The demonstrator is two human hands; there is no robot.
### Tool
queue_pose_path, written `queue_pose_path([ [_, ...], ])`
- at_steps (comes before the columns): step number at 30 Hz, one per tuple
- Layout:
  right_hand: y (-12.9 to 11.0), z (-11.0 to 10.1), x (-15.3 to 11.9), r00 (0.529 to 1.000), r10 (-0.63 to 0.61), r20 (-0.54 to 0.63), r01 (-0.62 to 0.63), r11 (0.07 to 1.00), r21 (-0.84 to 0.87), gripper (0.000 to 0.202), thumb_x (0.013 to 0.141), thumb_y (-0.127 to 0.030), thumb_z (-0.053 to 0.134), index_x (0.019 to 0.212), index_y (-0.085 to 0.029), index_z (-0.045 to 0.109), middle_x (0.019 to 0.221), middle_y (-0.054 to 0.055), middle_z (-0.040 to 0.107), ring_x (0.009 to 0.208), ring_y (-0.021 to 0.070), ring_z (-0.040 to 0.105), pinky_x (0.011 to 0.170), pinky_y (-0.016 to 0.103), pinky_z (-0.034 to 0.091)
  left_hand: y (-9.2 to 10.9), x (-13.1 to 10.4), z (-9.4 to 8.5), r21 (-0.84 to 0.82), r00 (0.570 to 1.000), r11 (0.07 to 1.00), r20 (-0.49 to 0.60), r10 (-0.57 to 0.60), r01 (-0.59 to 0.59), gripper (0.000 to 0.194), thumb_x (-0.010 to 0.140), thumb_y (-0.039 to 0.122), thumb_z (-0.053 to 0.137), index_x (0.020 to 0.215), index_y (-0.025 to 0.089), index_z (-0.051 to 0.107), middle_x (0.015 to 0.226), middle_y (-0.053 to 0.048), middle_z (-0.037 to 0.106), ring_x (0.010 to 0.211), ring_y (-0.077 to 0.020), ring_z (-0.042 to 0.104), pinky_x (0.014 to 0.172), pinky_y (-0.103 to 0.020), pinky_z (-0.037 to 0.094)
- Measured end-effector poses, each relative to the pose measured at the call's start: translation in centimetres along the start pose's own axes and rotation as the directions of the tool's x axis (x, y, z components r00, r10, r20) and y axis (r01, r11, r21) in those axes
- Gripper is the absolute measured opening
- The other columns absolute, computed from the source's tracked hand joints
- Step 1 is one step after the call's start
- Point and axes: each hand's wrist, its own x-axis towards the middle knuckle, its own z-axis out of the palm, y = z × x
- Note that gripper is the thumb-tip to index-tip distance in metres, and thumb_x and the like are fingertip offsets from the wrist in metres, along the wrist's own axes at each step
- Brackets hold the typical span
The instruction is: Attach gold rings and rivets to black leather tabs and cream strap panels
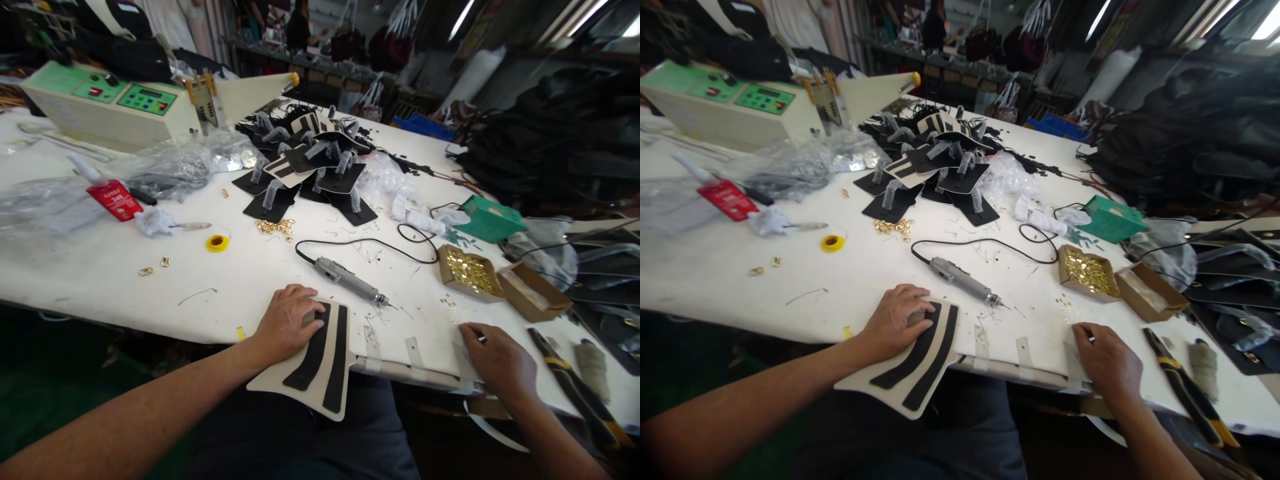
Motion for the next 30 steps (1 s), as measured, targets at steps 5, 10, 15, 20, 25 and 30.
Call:
queue_pose_path([
  [5,-7.4,-3.0,-2.7,0.999,-0.013,0.040,-0.005,0.915,0.403,0.031,0.089,-0.053,0.058,0.096,-0.026,0.071,0.089,0.010,0.077,0.079,0.0295,0.072,0.079,0.042,0.053,-0.1,0.0,-0.1,-0.006,1.000,1.000,0.006,0.011,-0.011,0.021,0.089,0.027,0.073,0.110,0.028,0.075,0.137,-0.005,0.069,0.131,-0.0295,0.054,0.108,-0.050,0.043],
  [10,-20.8,-4.1,-5.5,0.834,-0.510,0.210,0.210,0.646,0.734,0.026,0.099,-0.043,0.057,0.089,-0.024,0.071,0.084,0.002,0.070,0.082,0.0207,0.067,0.078,0.032,0.050,0.0,0.1,-0.1,0.013,1.000,1.000,0.014,0.006,-0.006,0.023,0.089,0.029,0.073,0.112,0.029,0.075,0.138,-0.006,0.068,0.132,-0.0310,0.054,0.107,-0.051,0.044],
  [15,-26.2,-1.9,-5.1,0.736,-0.648,0.193,0.303,0.571,0.763,0.016,0.099,-0.028,0.060,0.090,-0.023,0.073,0.091,0.001,0.068,0.089,0.0178,0.064,0.084,0.030,0.047,-0.2,0.0,0.0,0.017,1.000,1.000,0.002,0.019,-0.020,0.021,0.091,0.031,0.072,0.112,0.028,0.074,0.136,-0.007,0.069,0.132,-0.0309,0.055,0.107,-0.052,0.044],
  [20,-26.1,-1.1,-4.7,0.716,-0.668,0.205,0.346,0.594,0.727,0.013,0.099,-0.025,0.063,0.092,-0.024,0.074,0.094,0.000,0.069,0.091,0.0174,0.064,0.086,0.029,0.046,-0.4,0.0,0.0,0.004,0.999,0.999,0.002,0.034,-0.034,0.022,0.093,0.033,0.072,0.113,0.027,0.072,0.136,-0.007,0.069,0.132,-0.0308,0.054,0.106,-0.051,0.044],
  [25,-26.5,-1.0,-4.8,0.741,-0.639,0.207,0.335,0.619,0.711,0.011,0.097,-0.025,0.065,0.092,-0.024,0.075,0.094,0.001,0.071,0.091,0.0183,0.066,0.085,0.030,0.046,-0.4,0.1,0.0,0.006,1.000,1.000,0.012,0.022,-0.022,0.022,0.094,0.035,0.071,0.114,0.027,0.071,0.136,-0.007,0.069,0.132,-0.0302,0.054,0.107,-0.050,0.044],
  [30,-26.6,-1.1,-4.7,0.740,-0.629,0.237,0.347,0.659,0.667,0.009,0.096,-0.025,0.066,0.091,-0.023,0.074,0.091,0.001,0.071,0.088,0.0184,0.065,0.081,0.031,0.045,-0.4,0.1,0.0,0.000,1.000,1.000,0.013,0.023,-0.023,0.020,0.095,0.036,0.071,0.113,0.027,0.071,0.137,-0.006,0.069,0.132,-0.0294,0.054,0.107,-0.050,0.043],
])
